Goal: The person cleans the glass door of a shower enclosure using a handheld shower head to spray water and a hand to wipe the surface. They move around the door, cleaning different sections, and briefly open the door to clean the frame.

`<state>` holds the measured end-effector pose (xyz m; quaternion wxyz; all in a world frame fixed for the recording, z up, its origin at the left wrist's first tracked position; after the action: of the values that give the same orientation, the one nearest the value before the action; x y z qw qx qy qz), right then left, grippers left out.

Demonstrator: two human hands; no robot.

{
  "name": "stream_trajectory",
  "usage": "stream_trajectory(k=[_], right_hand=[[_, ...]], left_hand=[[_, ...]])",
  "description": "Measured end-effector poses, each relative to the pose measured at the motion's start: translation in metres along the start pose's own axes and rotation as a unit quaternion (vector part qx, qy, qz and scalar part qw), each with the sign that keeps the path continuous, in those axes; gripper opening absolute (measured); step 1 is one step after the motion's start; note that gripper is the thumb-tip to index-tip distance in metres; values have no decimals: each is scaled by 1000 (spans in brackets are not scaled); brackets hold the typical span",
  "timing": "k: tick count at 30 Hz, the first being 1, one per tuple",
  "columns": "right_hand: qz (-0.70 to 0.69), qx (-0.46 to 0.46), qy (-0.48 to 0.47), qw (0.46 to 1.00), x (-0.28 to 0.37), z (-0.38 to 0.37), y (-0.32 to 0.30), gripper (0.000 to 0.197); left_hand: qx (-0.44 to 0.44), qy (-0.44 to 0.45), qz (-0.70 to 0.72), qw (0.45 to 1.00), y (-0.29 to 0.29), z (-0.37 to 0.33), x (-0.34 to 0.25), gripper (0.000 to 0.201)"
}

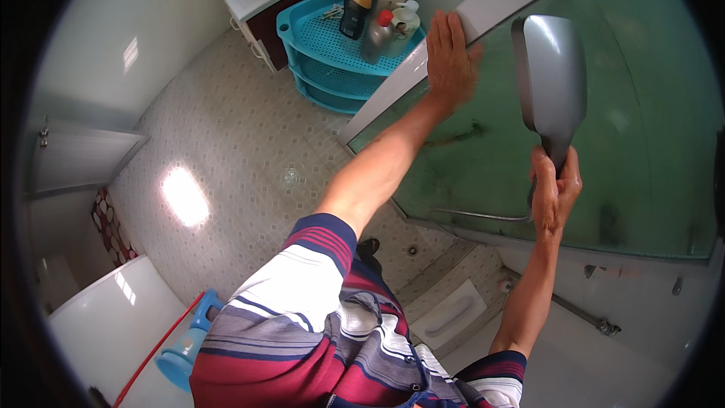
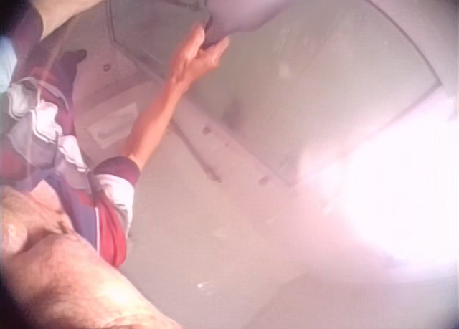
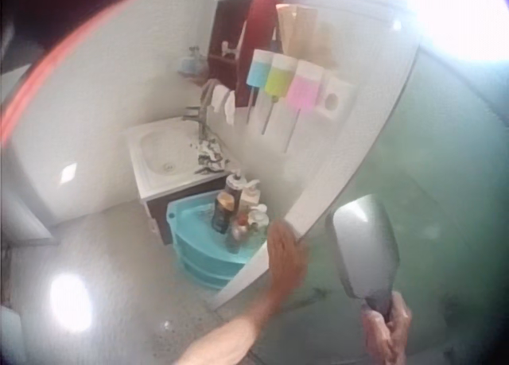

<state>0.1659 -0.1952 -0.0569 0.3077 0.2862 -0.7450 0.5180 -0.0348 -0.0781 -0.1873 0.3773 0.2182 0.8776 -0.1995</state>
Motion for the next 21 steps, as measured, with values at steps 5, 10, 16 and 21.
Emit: stream_trajectory(k=[5,10,16,21], right_hand=[[19,17,0,1000,-7,10,10,29],[22,28,33,999,-22,16,18,29],[26,13,-10,1000,-18,16,26,27],[21,-6,-22,1000,-22,23,30,26]], left_hand=[[89,-324,-31,942,15,114,124,74],[154,-240,10,958,10,90,89,60],[34,34,89,995,-12,32,-15,47],[48,-205,321,923,-29,16,-18,31]])
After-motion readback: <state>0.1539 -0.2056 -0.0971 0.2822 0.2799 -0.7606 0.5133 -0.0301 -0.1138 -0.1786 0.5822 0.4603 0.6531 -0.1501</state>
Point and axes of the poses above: each hand's wrist, its own z-axis away from the middle knuckle, its own y-axis out of the palm, x = y × z, the point moved 8 cm from there along -z, towards the middle knuckle, and after that the axes turned 10 degrees about -x, right-handed, at the moved point
